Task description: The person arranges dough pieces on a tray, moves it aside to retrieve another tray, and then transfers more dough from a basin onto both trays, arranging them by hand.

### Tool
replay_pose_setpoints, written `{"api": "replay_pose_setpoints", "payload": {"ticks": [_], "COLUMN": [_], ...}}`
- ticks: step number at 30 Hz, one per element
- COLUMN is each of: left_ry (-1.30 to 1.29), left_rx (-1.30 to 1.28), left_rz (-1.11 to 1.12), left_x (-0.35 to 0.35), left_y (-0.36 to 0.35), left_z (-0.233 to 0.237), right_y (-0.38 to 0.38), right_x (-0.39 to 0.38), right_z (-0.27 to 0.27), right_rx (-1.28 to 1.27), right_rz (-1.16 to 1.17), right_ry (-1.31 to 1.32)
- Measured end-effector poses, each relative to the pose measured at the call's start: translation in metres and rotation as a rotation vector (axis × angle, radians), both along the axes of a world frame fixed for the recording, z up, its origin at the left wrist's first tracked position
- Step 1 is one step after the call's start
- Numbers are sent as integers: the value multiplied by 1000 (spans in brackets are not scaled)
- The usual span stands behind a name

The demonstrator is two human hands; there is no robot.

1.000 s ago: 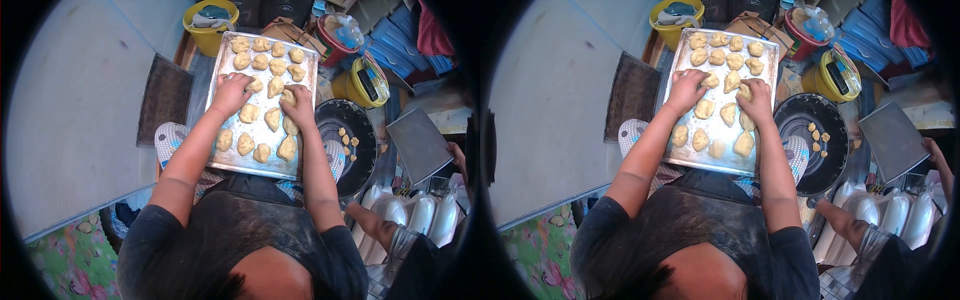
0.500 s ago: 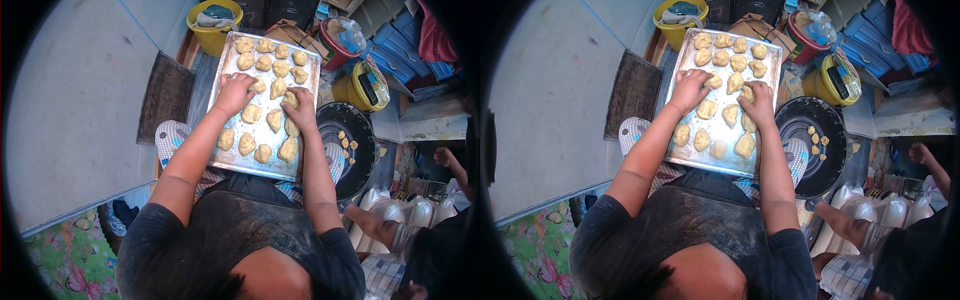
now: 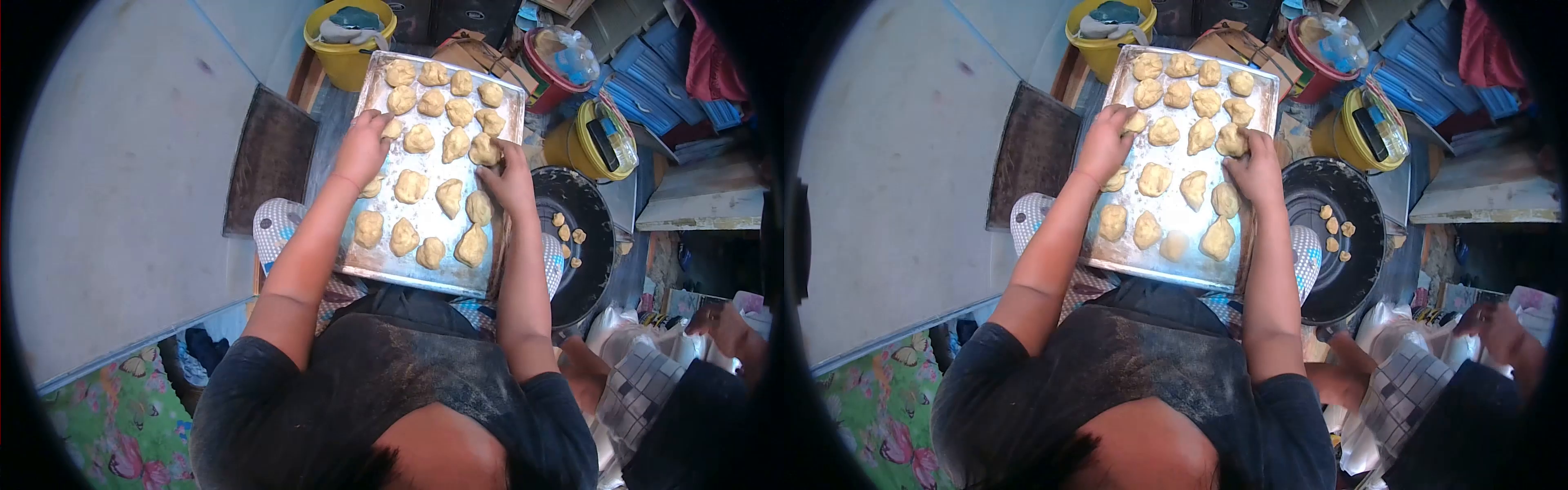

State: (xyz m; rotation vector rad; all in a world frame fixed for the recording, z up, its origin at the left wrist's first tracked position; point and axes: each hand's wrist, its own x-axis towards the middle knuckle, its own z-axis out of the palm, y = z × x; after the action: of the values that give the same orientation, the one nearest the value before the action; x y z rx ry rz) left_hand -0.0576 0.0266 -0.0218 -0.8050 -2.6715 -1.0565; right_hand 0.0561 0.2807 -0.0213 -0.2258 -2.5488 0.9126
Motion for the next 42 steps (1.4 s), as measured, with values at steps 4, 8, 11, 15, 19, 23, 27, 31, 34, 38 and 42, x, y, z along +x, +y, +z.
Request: {"api": "replay_pose_setpoints", "payload": {"ticks": [4, 8, 11, 15, 19, 23, 27, 31, 34, 38, 42], "left_ry": [155, 235, 256, -11, 149, 176, 53, 16, -8, 10, 7], "left_rx": [-55, -289, -234, -380, -340, -240, -208, -50, -4, -46, -131], "left_rz": [22, -115, -111, -380, -192, -174, -32, 24, 48, 19, -178], "left_x": [16, 17, 36, 70, 68, 78, 68, 56, 57, 73, 111], "left_y": [8, 13, 8, -9, 4, -4, -39, -29, -29, -44, -54], "left_z": [11, -1, 22, 30, 5, 33, 21, 5, 10, 14, 35], "right_y": [-1, 7, -12, -17, -23, -38, -60, -72, -69, -66, -103], "right_x": [8, 7, 33, 65, 47, 56, 55, 37, 59, 114, 123], "right_z": [0, -16, 27, 25, 7, 31, 17, 3, 26, 52, 26], "right_rx": [-168, 130, -63, 0, -211, 170, 271, 282, 238, 208, 291], "right_rz": [-58, 83, -16, 293, -60, 28, 177, 56, 66, 311, 344], "right_ry": [-56, 35, 6, -330, -189, -57, -163, -49, -41, -358, -287]}}
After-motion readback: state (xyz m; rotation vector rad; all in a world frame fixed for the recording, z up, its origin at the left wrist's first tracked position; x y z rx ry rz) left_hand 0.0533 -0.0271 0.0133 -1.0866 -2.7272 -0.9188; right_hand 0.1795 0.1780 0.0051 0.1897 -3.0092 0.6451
